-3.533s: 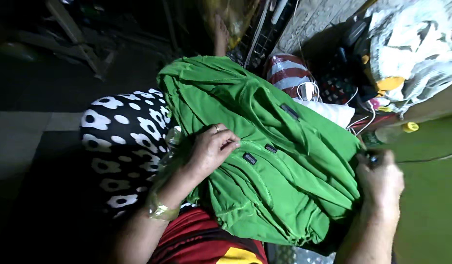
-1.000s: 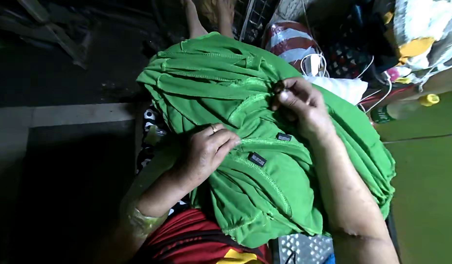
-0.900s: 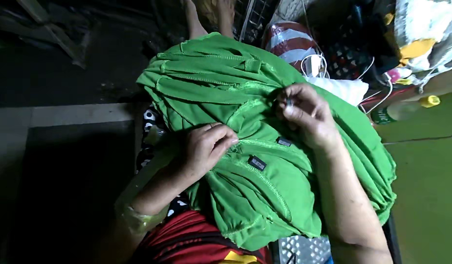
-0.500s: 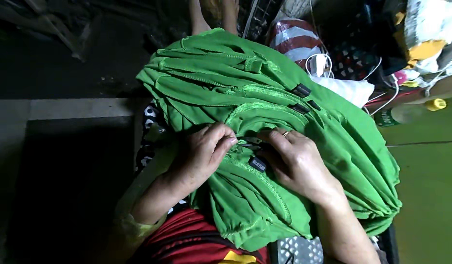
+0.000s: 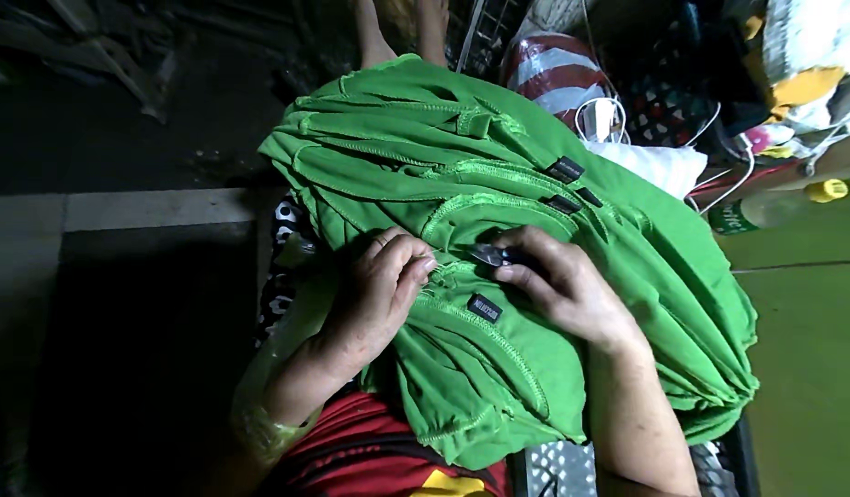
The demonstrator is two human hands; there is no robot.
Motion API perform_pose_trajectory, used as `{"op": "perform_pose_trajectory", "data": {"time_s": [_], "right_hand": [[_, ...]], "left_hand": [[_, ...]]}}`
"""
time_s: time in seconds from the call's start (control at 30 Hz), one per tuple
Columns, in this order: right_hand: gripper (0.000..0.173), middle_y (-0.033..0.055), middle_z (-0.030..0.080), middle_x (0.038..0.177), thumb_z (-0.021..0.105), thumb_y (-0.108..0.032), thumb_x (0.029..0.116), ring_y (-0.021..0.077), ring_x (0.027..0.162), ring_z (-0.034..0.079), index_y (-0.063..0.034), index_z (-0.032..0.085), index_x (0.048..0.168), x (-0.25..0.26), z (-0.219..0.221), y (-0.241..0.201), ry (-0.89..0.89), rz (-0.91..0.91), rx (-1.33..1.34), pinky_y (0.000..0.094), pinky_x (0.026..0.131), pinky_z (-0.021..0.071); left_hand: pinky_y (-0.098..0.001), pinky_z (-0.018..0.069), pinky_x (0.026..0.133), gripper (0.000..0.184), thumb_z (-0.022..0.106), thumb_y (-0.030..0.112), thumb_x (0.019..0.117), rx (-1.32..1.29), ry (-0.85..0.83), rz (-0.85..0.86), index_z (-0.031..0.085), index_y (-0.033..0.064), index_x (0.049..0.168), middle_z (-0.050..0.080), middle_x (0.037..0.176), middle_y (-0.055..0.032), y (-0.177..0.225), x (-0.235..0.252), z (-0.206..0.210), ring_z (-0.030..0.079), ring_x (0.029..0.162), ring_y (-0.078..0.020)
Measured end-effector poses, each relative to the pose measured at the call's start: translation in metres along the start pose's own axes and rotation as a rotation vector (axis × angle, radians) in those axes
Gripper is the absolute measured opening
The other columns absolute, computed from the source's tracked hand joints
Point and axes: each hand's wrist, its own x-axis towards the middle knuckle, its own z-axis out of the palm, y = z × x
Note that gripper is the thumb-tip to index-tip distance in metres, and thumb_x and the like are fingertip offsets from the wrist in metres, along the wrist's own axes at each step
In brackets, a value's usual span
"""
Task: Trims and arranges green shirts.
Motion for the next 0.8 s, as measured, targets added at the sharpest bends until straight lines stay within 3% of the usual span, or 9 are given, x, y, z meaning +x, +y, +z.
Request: {"op": "perform_pose_trajectory", "data": {"time_s": [0.03, 0.13, 0.23, 0.37, 0.53, 0.8], "right_hand": [[0.02, 0.0, 0.067, 0.095, 0.059, -0.015, 0.0996, 0.0, 0.082, 0.063, -0.0015, 0.063, 0.115, -0.001, -0.003, 0.003, -0.012, 0.024, 0.102, 0.0166, 0.075, 0.0549], [0.021, -0.0017, 0.066, 0.094, 0.06, -0.011, 0.0973, -0.0018, 0.08, 0.063, -0.0008, 0.06, 0.116, -0.004, -0.004, 0.006, 0.007, 0.049, 0.229, 0.0149, 0.072, 0.0551], [0.019, -0.0016, 0.066, 0.091, 0.062, -0.011, 0.0954, -0.0022, 0.078, 0.061, -0.0012, 0.064, 0.112, -0.003, -0.003, 0.002, 0.008, 0.025, 0.137, 0.0133, 0.071, 0.053], [0.022, 0.0028, 0.069, 0.096, 0.062, -0.019, 0.0964, 0.0065, 0.086, 0.065, -0.0038, 0.069, 0.111, -0.005, -0.005, -0.003, -0.026, -0.039, -0.093, 0.0244, 0.079, 0.0555], [0.023, 0.007, 0.069, 0.093, 0.059, -0.021, 0.0976, 0.0182, 0.083, 0.068, -0.0049, 0.071, 0.108, -0.004, 0.004, -0.008, -0.011, -0.091, -0.235, 0.0376, 0.073, 0.0547], [0.017, 0.0094, 0.069, 0.084, 0.059, -0.011, 0.0936, 0.0235, 0.071, 0.065, -0.0071, 0.074, 0.101, 0.002, 0.02, -0.014, 0.085, -0.169, -0.389, 0.0384, 0.061, 0.0472]], "left_hand": [[-0.019, 0.0541, 0.078, 0.019, 0.056, 0.017, 0.1029, 0.002, -0.002, 0.005, 0.067, 0.0023, 0.1, 0.062, 0.101, -0.0075, 0.0, -0.001, 0.0, 0.062, 0.085, -0.0058], [-0.0213, 0.0549, 0.075, 0.024, 0.063, 0.025, 0.0996, 0.049, 0.008, 0.066, 0.071, 0.0027, 0.106, 0.065, 0.102, -0.009, -0.001, -0.002, 0.002, 0.063, 0.081, -0.0077], [-0.0211, 0.0498, 0.067, 0.018, 0.067, 0.02, 0.0969, 0.12, 0.078, 0.173, 0.074, 0.0033, 0.099, 0.066, 0.094, -0.0103, -0.002, -0.001, 0.012, 0.059, 0.074, -0.011], [-0.0241, 0.0504, 0.066, 0.016, 0.059, 0.011, 0.0984, 0.175, 0.075, 0.227, 0.071, 0.0023, 0.096, 0.064, 0.09, -0.0118, -0.002, 0.002, 0.013, 0.06, 0.072, -0.0149], [-0.0276, 0.0523, 0.069, 0.015, 0.055, 0.01, 0.1003, 0.207, 0.07, 0.245, 0.066, 0.0015, 0.096, 0.065, 0.091, -0.0143, -0.002, 0.001, 0.011, 0.064, 0.078, -0.0195], [-0.0243, 0.0516, 0.071, 0.015, 0.057, 0.012, 0.1, 0.195, 0.098, 0.243, 0.067, 0.0012, 0.096, 0.065, 0.093, -0.0142, -0.004, -0.002, 0.012, 0.064, 0.08, -0.0175]]}}
